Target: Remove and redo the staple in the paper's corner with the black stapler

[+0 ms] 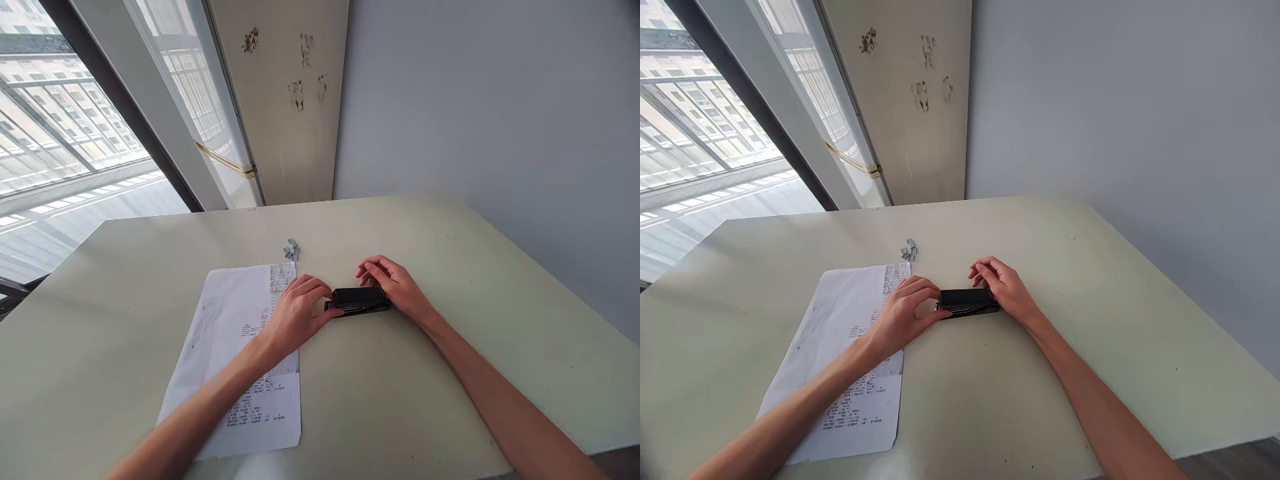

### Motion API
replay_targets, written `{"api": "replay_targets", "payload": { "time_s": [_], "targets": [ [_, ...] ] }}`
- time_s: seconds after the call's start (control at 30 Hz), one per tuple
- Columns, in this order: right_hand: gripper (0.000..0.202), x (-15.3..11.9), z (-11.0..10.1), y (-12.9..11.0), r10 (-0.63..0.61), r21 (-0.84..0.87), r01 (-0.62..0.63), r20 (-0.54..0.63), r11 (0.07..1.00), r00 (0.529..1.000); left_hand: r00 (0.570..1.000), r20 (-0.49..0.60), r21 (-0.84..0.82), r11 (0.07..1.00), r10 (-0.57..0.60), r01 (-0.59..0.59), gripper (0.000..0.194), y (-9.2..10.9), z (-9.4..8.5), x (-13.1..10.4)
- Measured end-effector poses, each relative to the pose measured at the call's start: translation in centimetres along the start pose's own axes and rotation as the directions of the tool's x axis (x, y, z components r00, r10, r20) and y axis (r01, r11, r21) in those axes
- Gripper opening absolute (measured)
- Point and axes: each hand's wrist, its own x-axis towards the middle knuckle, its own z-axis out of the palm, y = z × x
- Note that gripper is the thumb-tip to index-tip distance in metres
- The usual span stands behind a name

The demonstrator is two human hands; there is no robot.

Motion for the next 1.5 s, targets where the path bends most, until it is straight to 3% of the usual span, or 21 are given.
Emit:
{"api": "replay_targets", "payload": {
  "time_s": [0.2,0.33,0.43,0.73,1.1,1.2,1.37,1.5],
  "targets": [
    [0.045,-0.1,-0.4,-0.2,0.031,-0.019,-0.030,0.056,0.999,0.998,0.999,-0.010,0.051,0.998,-0.034,0.035,0.020,-0.1,-0.1,-0.1],
    [0.038,-0.6,-0.7,-0.8,0.011,-0.052,0.001,0.242,0.999,0.970,0.999,0.000,0.052,0.998,-0.046,0.046,0.016,-0.2,0.0,-0.4],
    [0.046,-1.1,-0.7,-1.3,0.066,-0.144,-0.013,0.368,0.990,0.928,0.999,0.007,0.048,0.998,-0.051,0.051,0.016,-0.4,-0.1,-0.8],
    [0.041,-1.2,-0.7,-2.1,0.129,-0.131,-0.084,0.387,0.988,0.913,0.997,0.048,0.095,0.994,-0.053,0.048,0.022,-1.7,-3.4,-2.8],
    [0.046,-1.3,-0.9,-1.8,0.133,-0.104,-0.100,0.387,0.990,0.913,0.985,0.163,0.095,0.995,-0.046,0.031,0.032,-1.9,-5.1,-2.8],
    [0.046,-1.3,-1.0,-1.5,0.132,-0.097,-0.102,0.391,0.990,0.911,0.981,0.136,0.088,0.988,-0.141,0.130,0.048,-3.0,-5.5,-1.9],
    [0.045,-1.3,-0.9,-1.7,0.130,-0.096,-0.100,0.394,0.990,0.910,0.952,-0.069,0.225,0.925,-0.299,0.306,0.039,-7.2,-5.6,1.9],
    [0.044,-1.4,-0.8,-2.0,0.108,-0.097,-0.076,0.391,0.992,0.914,0.953,-0.029,0.321,0.900,-0.300,0.293,0.032,-10.5,-5.9,5.8]
  ]
}}
